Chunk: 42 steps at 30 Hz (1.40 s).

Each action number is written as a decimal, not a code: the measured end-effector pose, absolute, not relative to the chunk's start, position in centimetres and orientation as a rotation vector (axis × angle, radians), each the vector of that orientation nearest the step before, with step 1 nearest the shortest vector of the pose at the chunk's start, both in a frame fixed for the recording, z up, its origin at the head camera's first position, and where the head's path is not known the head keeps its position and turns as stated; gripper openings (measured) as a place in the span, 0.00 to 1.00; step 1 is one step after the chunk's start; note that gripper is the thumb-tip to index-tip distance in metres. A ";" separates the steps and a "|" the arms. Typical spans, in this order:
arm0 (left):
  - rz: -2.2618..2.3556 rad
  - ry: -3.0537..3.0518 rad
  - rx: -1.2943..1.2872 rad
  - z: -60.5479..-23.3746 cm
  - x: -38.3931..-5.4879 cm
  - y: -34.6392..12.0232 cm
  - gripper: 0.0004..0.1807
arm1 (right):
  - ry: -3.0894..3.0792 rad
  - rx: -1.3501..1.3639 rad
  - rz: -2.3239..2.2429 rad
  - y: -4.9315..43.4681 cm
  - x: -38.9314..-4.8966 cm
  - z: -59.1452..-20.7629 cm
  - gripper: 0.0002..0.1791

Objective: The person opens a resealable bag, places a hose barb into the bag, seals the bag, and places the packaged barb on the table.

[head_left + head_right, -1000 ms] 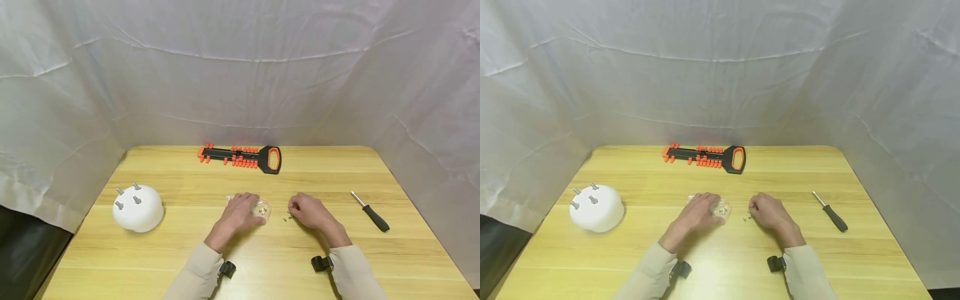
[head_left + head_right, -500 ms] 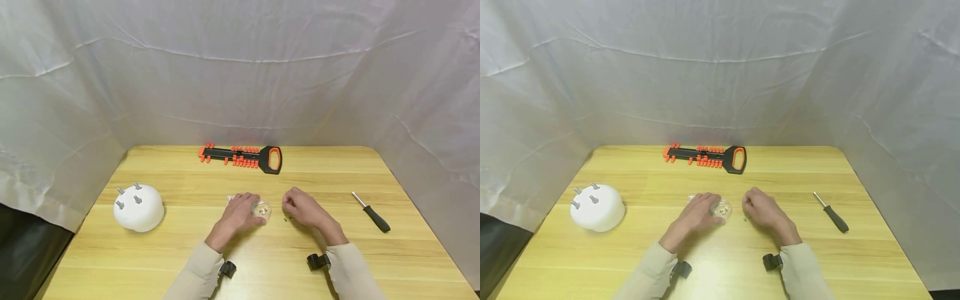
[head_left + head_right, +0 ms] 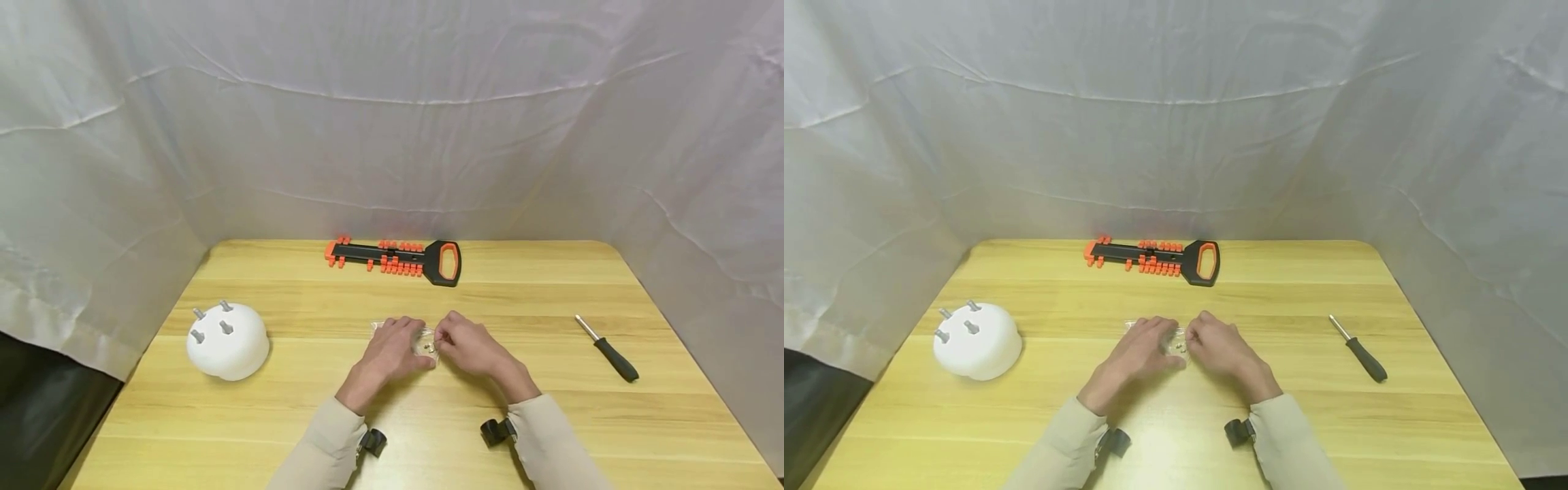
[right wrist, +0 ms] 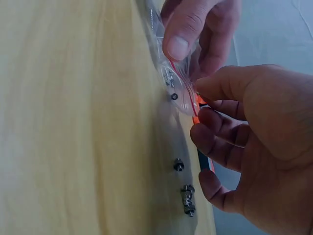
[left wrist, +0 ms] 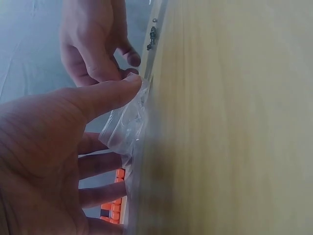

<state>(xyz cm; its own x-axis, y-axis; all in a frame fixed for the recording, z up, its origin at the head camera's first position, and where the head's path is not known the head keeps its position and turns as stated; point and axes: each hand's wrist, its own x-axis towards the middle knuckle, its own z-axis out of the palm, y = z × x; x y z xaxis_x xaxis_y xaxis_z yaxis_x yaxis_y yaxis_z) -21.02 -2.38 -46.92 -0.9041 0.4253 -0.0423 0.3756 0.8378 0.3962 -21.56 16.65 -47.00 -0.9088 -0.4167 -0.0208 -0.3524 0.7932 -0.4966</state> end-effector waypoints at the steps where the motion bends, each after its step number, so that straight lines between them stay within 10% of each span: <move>1: 0.583 2.889 0.633 -47.0 -21.0 -2.4 0.40 | 2.851 -0.612 -0.747 16.6 -21.5 -47.0 0.03; 42: 0.628 2.876 0.630 -47.0 -20.9 -2.4 0.41 | 2.901 -0.556 -0.854 21.8 -20.4 -47.8 0.04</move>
<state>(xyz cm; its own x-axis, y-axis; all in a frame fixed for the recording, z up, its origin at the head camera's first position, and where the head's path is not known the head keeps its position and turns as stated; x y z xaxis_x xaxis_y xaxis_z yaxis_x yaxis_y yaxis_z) -20.92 -2.40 -46.97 -0.9043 0.4252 -0.0381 0.3706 0.8262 0.4244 -20.35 21.85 -47.80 -0.9324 -0.3596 0.0371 -0.3223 0.7804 -0.5358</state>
